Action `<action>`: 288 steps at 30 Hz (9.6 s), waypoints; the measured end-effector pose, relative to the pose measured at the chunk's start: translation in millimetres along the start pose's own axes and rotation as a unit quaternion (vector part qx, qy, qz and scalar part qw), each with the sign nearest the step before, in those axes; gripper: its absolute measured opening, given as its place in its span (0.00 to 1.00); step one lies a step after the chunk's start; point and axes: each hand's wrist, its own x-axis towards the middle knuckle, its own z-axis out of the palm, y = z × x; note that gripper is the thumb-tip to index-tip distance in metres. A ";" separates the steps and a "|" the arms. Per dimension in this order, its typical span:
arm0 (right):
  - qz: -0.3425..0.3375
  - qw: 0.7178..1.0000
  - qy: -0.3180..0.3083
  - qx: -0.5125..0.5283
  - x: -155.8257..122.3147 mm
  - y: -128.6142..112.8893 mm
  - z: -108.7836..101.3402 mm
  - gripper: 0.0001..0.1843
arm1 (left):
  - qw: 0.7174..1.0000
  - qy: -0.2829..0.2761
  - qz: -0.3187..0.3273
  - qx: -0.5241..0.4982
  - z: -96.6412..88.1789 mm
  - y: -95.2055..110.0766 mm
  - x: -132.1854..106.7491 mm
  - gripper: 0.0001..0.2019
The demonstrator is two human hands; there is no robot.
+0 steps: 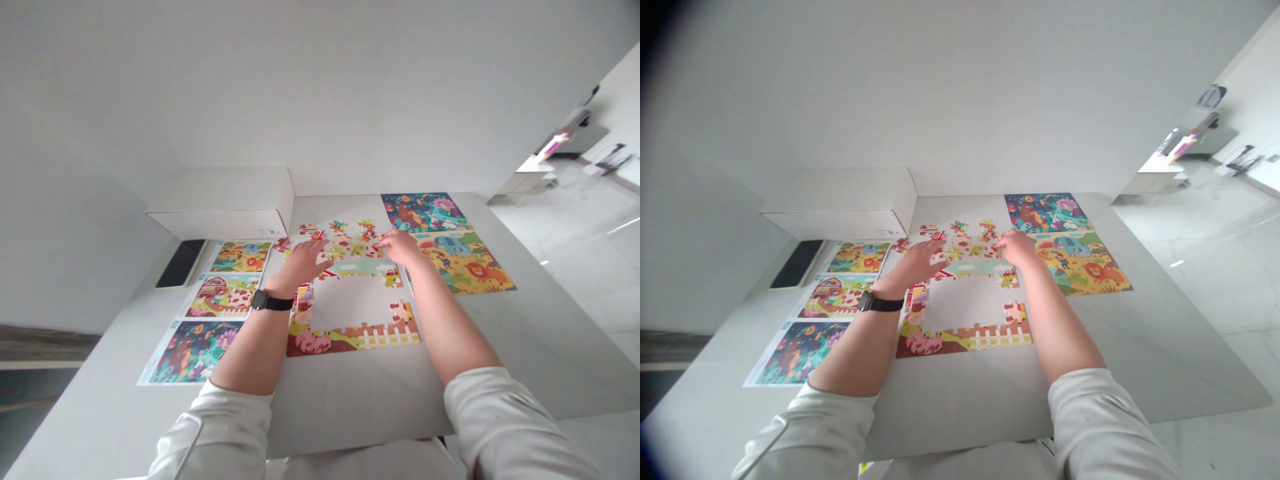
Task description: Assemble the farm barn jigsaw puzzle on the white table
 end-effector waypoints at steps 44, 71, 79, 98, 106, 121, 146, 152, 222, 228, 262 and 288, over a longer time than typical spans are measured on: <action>0.052 0.996 0.016 0.069 0.9 -9.3 -0.3 0.12 | 0.987 0.036 -0.155 0.006 -40.3 -17.8 -11.6 0.19; -0.054 0.862 0.090 0.495 -101.6 -25.5 -9.2 0.23 | 0.861 0.021 -0.085 -0.502 16.8 122.2 -20.8 0.14; 0.007 0.841 0.114 0.530 -108.7 -8.9 22.4 0.26 | 0.792 0.029 -0.122 -0.598 44.0 132.2 -23.1 0.17; -0.022 0.886 0.029 0.461 -119.2 21.1 -4.5 0.22 | 0.852 0.032 0.004 -0.523 66.0 135.0 -30.6 0.18; 0.018 0.899 -0.047 0.435 -120.5 46.6 -4.2 0.17 | 0.949 0.041 0.122 -0.289 63.4 139.6 -40.6 0.18; -0.018 0.973 -0.014 0.228 -119.2 38.4 9.6 0.04 | 0.968 -0.020 0.225 -0.113 61.9 147.7 -50.8 0.19; -0.044 0.988 0.026 0.145 -123.2 21.7 5.9 0.09 | 0.965 -0.046 0.239 -0.094 67.3 152.1 -53.6 0.25; -0.063 0.985 0.024 0.156 -123.3 19.1 5.0 0.12 | 0.965 -0.042 0.233 -0.116 68.1 153.3 -53.8 0.24; -0.127 0.987 0.094 0.013 -117.3 9.2 43.8 0.25 | 0.989 -0.136 0.019 0.046 -19.4 -33.8 -63.9 0.34; -0.153 0.983 0.097 0.028 -118.5 5.2 40.0 0.26 | 0.992 -0.115 0.003 0.047 -18.7 -36.3 -69.0 0.29; -0.051 0.965 0.164 0.197 -115.4 8.4 30.0 0.14 | 0.995 0.053 -0.044 -0.073 10.7 24.3 -58.3 0.14; 0.067 0.990 0.057 0.111 28.3 13.2 -5.3 0.13 | 0.933 0.302 -0.183 -0.074 17.3 -31.9 -48.3 0.29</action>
